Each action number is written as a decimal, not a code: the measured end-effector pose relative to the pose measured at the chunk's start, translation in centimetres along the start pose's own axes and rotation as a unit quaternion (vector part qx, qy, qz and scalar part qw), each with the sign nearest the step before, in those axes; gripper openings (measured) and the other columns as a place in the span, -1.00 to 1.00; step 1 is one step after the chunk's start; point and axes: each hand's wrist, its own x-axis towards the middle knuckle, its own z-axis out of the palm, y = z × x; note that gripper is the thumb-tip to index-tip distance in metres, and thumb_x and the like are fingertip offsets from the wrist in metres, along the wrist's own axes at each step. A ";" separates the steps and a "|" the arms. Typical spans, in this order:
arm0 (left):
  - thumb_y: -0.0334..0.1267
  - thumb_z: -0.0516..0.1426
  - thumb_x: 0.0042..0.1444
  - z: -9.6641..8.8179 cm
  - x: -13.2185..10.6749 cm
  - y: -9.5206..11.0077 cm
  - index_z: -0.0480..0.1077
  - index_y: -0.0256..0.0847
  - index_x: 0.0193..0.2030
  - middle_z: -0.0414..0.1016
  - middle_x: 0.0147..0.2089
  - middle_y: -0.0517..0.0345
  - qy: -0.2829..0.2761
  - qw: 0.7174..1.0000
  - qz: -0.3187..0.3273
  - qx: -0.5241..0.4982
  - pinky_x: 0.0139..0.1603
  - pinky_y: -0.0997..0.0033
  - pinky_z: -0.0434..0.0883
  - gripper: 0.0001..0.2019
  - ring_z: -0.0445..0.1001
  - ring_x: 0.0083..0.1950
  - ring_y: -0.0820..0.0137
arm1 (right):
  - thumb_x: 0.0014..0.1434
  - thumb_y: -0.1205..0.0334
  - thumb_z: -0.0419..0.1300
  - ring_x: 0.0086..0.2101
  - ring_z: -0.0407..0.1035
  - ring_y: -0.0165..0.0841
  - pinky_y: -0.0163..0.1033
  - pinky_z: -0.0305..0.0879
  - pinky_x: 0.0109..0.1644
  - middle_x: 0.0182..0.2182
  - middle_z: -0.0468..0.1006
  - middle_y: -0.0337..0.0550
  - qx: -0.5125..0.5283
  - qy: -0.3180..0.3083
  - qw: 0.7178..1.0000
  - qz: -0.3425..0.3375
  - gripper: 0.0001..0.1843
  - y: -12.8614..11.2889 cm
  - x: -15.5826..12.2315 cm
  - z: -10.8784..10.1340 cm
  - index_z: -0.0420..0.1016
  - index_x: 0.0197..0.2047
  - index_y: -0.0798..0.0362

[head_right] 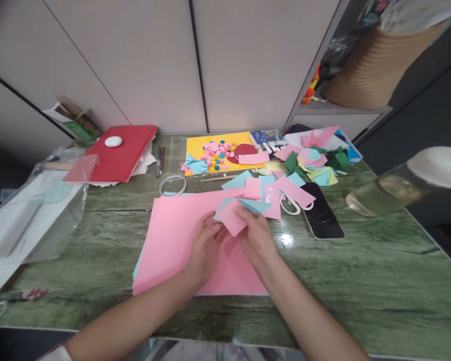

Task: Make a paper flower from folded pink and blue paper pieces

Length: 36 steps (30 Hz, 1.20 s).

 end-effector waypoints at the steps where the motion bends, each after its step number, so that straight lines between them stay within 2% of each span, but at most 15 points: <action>1: -0.36 0.15 -0.06 0.1 0.1 0.3 0.23 -0.11 -0.10 0.40 -0.28 0.21 0.008 1.000 -0.010 -0.017 -0.08 0.38 0.31 -0.66 0.41 -0.18 0.44 | -0.16 0.32 0.33 -0.31 0.40 -0.41 -0.29 0.32 -0.16 -0.37 0.55 -0.29 -0.007 -0.003 1.000 0.006 -0.78 -0.1 0.1 -0.1 0.50 -0.35 0.02; 4: -0.23 0.15 -0.03 0.3 0.7 1.4 0.23 -0.11 -0.09 0.41 -0.25 0.16 0.006 0.998 -0.047 -0.049 -0.18 0.36 0.35 -0.67 0.43 -0.27 0.42 | -0.18 0.32 0.34 -0.30 0.42 -0.37 -0.24 0.33 -0.17 -0.35 0.55 -0.28 -0.027 -0.019 0.999 0.021 -0.72 -0.2 -0.1 -0.1 0.50 -0.31 0.01; 8: -0.11 0.15 -0.01 0.2 1.5 2.6 0.22 -0.10 0.00 0.42 -0.17 0.10 -0.043 0.994 -0.086 -0.053 -0.30 0.37 0.36 -0.59 0.42 -0.32 0.41 | -0.20 0.29 0.36 -0.28 0.43 -0.32 -0.17 0.32 -0.14 -0.33 0.57 -0.22 -0.050 -0.052 0.996 0.050 -0.69 -0.1 -0.3 -0.1 0.50 -0.28 0.04; 11: -0.22 0.21 -0.06 0.0 1.8 2.8 0.22 -0.09 0.03 0.43 -0.16 0.12 -0.071 0.993 -0.084 -0.030 -0.29 0.42 0.36 -0.53 0.43 -0.32 0.44 | -0.19 0.29 0.36 -0.26 0.43 -0.30 -0.14 0.30 -0.11 -0.29 0.57 -0.19 -0.061 -0.070 0.995 0.042 -0.64 -0.3 -0.3 -0.1 0.50 -0.23 0.04; 14: -0.34 0.28 -0.15 -0.1 1.9 2.8 0.20 -0.09 0.07 0.46 -0.16 0.13 -0.073 0.996 -0.053 0.001 -0.23 0.42 0.35 -0.40 0.45 -0.29 0.45 | -0.18 0.27 0.36 -0.27 0.43 -0.29 -0.16 0.30 -0.13 -0.30 0.57 -0.16 -0.084 -0.076 0.993 0.034 -0.65 -0.4 -0.1 -0.2 0.52 -0.23 0.07; 18: -0.33 0.31 -0.20 -0.1 1.9 2.7 0.22 -0.12 0.06 0.48 -0.22 0.15 -0.044 0.999 -0.009 0.009 -0.17 0.40 0.34 -0.37 0.46 -0.30 0.45 | -0.14 0.19 0.34 -0.33 0.42 -0.33 -0.21 0.29 -0.18 -0.40 0.58 -0.17 -0.112 -0.063 0.990 0.055 -0.75 0.1 0.0 -0.4 0.54 -0.34 0.10; 20: -0.32 0.31 -0.20 -0.1 1.9 2.6 0.22 -0.13 0.07 0.47 -0.24 0.16 -0.039 0.999 -0.002 0.010 -0.19 0.42 0.34 -0.37 0.46 -0.31 0.47 | -0.12 0.18 0.33 -0.35 0.40 -0.34 -0.23 0.28 -0.21 -0.44 0.56 -0.19 -0.111 -0.060 0.991 0.041 -0.78 0.5 0.0 -0.5 0.54 -0.37 0.10; 26: -0.32 0.28 -0.14 -0.2 1.7 2.1 0.22 -0.12 0.08 0.45 -0.32 0.21 -0.054 0.998 -0.034 -0.012 -0.26 0.47 0.34 -0.41 0.43 -0.37 0.51 | -0.15 0.22 0.34 -0.52 0.33 -0.42 -0.26 0.23 -0.35 -0.58 0.49 -0.27 -0.120 -0.018 0.993 0.001 -0.84 1.5 -0.1 -0.7 0.53 -0.44 0.09; 31: -0.34 0.27 -0.11 -0.3 1.5 1.8 0.21 -0.12 0.07 0.45 -0.31 0.19 -0.071 0.994 -0.076 -0.028 -0.27 0.49 0.35 -0.44 0.44 -0.35 0.51 | -0.17 0.28 0.34 -0.46 0.38 -0.40 -0.25 0.28 -0.29 -0.50 0.55 -0.24 -0.074 -0.021 0.997 -0.010 -0.85 1.4 -0.4 -0.3 0.54 -0.42 0.07; 36: -0.36 0.25 -0.08 -0.2 1.6 1.9 0.24 -0.14 0.03 0.46 -0.22 0.15 -0.087 0.994 -0.057 -0.030 -0.25 0.49 0.35 -0.51 0.44 -0.31 0.50 | -0.16 0.27 0.33 -0.40 0.41 -0.37 -0.22 0.30 -0.21 -0.46 0.56 -0.22 -0.053 -0.027 0.998 0.005 -0.86 1.1 -0.5 0.1 0.54 -0.43 0.08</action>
